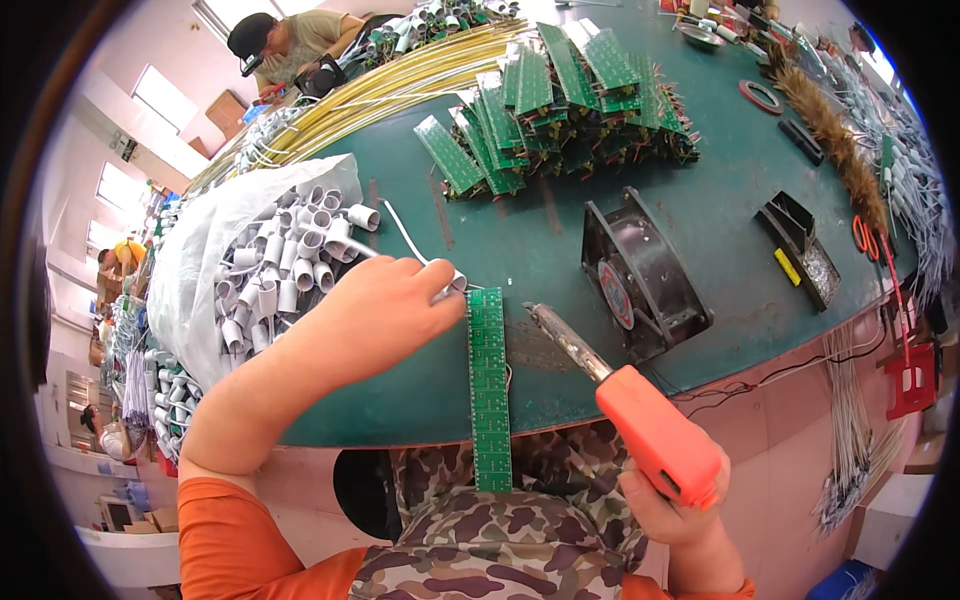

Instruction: The person solders wired socket components onto a circuit board using a soldering tool, sets the completed board aside, and takes another circuit board and socket components to solder them together.

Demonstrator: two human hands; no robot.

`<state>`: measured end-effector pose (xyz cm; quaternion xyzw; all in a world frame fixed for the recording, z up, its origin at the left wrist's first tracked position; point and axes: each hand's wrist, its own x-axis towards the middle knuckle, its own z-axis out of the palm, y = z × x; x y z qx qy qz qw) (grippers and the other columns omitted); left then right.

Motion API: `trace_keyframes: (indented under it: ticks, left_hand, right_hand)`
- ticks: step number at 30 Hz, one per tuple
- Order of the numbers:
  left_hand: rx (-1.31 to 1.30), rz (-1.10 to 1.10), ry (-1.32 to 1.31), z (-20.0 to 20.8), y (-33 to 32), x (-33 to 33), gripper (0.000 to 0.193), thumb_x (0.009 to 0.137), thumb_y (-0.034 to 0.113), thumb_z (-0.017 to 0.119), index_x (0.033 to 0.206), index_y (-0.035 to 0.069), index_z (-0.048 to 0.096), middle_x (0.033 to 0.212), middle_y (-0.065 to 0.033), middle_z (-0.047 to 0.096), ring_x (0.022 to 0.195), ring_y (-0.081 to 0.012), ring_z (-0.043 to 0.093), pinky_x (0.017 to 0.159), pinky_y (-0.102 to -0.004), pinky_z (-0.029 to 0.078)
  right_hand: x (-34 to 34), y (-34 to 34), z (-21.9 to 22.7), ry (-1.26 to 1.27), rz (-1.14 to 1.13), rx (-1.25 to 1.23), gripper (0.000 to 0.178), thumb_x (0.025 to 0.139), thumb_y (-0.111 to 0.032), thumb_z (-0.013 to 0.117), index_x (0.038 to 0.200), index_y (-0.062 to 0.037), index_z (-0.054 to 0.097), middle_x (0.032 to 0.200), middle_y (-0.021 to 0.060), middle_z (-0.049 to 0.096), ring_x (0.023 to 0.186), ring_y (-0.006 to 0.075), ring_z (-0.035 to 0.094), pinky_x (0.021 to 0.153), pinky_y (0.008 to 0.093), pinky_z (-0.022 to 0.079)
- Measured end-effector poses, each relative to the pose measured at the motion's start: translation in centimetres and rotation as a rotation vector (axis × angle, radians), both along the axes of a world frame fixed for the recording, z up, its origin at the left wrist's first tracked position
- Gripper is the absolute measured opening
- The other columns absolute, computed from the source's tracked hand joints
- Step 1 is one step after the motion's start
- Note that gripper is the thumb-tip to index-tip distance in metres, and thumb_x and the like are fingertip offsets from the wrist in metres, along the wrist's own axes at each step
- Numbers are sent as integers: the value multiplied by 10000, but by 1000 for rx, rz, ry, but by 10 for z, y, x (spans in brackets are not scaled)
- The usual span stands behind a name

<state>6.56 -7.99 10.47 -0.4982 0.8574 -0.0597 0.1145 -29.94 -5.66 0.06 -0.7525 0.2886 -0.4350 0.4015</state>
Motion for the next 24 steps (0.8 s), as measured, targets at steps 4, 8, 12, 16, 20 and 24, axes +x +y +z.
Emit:
trace_keyframes:
  ticks: [4,8,12,16,20,24]
  left_hand:
    - [-79,-136,20,-3,-12,-5,230,844,108,655,1070,76,692,1163,-98,627,997,-263,657,837,-406,537]
    - [-180,-175,229,-28,-16,12,385,840,111,683,1224,85,679,1381,-154,595,1189,-332,632,978,-435,514]
    - [-137,-97,379,-47,-14,20,497,833,187,756,1312,112,650,1404,-197,579,1265,-384,595,1031,-477,487]
    - [-156,93,607,-83,-13,6,512,867,345,800,1314,148,647,1298,-239,594,1189,-421,598,1018,-509,460]
    - [-273,208,536,-90,-3,10,417,913,327,755,1279,158,649,1058,-136,606,1009,-343,619,891,-465,448]
    - [-398,222,514,-97,-2,18,412,948,325,719,1306,135,641,1008,-109,598,968,-313,612,847,-454,434]
  right_hand:
    - [-4,3,-2,-14,-22,59,397,917,-94,728,1267,69,636,1146,175,740,746,122,650,666,267,539]
    - [-2,2,-1,-71,-44,58,402,916,-93,728,1272,66,631,1167,178,731,760,118,648,658,265,537]
    - [-6,2,-9,-86,-45,64,419,926,-89,706,1301,63,602,1208,188,712,769,126,648,669,265,542]
    - [17,16,8,-276,-273,291,356,871,-119,750,1160,78,685,946,130,736,688,161,653,660,301,536]
    - [3,14,-4,-210,-293,224,478,918,-227,751,1252,97,639,1087,189,729,784,155,650,703,310,538]
    - [-8,4,-19,-190,-147,173,443,957,-105,656,1353,58,546,1280,207,669,832,143,645,728,276,549]
